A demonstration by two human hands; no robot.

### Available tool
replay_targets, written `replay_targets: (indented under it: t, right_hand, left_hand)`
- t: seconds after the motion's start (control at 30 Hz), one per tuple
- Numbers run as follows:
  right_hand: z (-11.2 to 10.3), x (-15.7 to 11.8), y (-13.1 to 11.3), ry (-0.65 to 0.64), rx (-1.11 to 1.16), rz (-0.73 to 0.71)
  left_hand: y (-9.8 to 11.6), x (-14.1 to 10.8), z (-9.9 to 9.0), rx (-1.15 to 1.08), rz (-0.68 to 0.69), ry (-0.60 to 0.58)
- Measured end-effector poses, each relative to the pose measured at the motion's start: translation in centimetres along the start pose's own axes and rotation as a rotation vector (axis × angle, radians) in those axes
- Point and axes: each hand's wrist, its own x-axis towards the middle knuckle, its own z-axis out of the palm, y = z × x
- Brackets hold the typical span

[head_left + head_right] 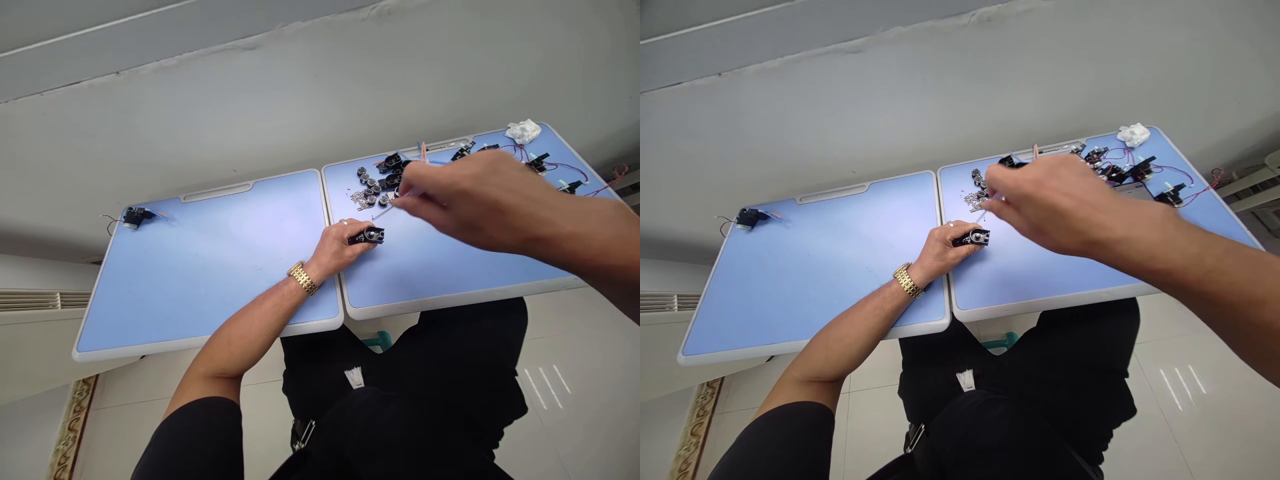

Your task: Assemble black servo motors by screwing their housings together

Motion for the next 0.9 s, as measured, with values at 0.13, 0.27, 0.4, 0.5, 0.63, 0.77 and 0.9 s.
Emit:
replay_targets:
  t: [0.13,0.27,0.4,0.5,0.63,0.77,0.9]
  right_hand:
    - [-1.0,-0.4,0.1,0.413,0.279,0.182]
    - [2.8,0.8,1.0,0.465,0.640,0.287]
    - [7.8,1.8,2.0,0.610,0.962,0.366]
    - [10.6,1.4,2.7,0.635,1.019,0.452]
    - [12.0,0.3,3.6,0.660,1.056,0.493]
    - [11.3,-0.1,3.9,0.690,1.068,0.496]
    - [10.7,-0.1,3.5,0.696,1.089,0.481]
  left_hand:
    - [-0.3,0.0,0.2,-0.007,0.032,0.017]
    - [-0.6,0.0,0.3,-0.002,0.036,0.026]
    - [-0.7,-0.2,0.3,0.065,0.032,0.016]
    - [-0.7,-0.3,0.2,0.069,0.040,0.025]
    - [-0.6,-0.4,0.1,0.026,0.056,0.040]
    - [-0.4,-0.5,0.2,0.014,0.109,0.081]
    - [0.1,-0.7,0.1,0.040,0.145,0.126]
